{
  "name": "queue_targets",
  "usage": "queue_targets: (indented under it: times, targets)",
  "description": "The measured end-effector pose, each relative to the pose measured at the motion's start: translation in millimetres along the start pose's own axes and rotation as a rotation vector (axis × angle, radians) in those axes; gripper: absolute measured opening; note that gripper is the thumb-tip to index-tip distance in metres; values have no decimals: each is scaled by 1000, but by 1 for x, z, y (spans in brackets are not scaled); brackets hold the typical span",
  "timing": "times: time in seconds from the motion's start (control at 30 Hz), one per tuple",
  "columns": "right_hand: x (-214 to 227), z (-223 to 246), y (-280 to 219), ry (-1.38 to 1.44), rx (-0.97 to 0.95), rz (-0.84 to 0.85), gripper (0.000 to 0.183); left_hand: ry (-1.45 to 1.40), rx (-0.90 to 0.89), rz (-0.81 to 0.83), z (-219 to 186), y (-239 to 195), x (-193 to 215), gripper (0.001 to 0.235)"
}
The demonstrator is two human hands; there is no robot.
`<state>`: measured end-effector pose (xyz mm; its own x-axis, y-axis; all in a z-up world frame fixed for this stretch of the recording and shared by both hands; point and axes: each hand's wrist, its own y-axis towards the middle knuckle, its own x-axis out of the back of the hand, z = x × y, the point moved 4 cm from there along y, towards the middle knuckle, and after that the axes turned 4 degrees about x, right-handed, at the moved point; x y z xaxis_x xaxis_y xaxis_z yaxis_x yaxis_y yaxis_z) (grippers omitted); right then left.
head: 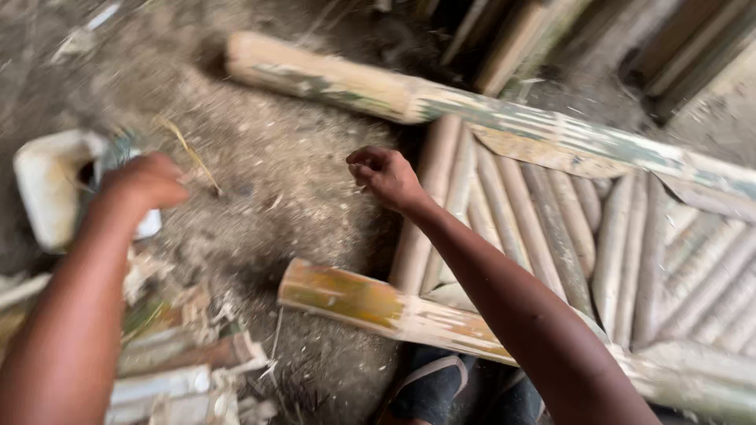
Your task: The person splits bamboo strips using a machete and a wooden block, then hammers nails into the strips to assemble a bamboo frame. The person repeatedly cuts, positions, and fastens bamboo pieces to build the structure.
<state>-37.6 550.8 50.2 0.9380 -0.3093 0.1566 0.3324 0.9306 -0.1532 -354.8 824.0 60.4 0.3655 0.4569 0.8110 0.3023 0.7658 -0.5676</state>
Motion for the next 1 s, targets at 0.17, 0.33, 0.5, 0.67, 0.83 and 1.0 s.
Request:
queue_targets:
  times: [0.17, 0.33, 0.5, 0.67, 0.83, 1.0]
  targets:
    - [147, -47, -39, -34, -76, -262, 23, 178, -315, -305, -278, -19, 19, 86]
    - [281, -80, -90, -502, -80, -499, 23, -532, -1069, -440, -531, -55, 7, 33]
    - [316, -98, -176, -899, 81, -490, 39, -524, -962, -243, -702, -30, 10, 30]
    - [355, -120, -240, -892, -50, -623, 55, -142, -676, 99, -785, -7, 8, 64]
    - [361, -140, -246, -942, -173, -583, 64, 43, -430, 237, -789, -43, 30, 80]
    - [364, -137, -251, -893, -216, -607, 63, 54, -347, 159, -789, -70, 29, 76]
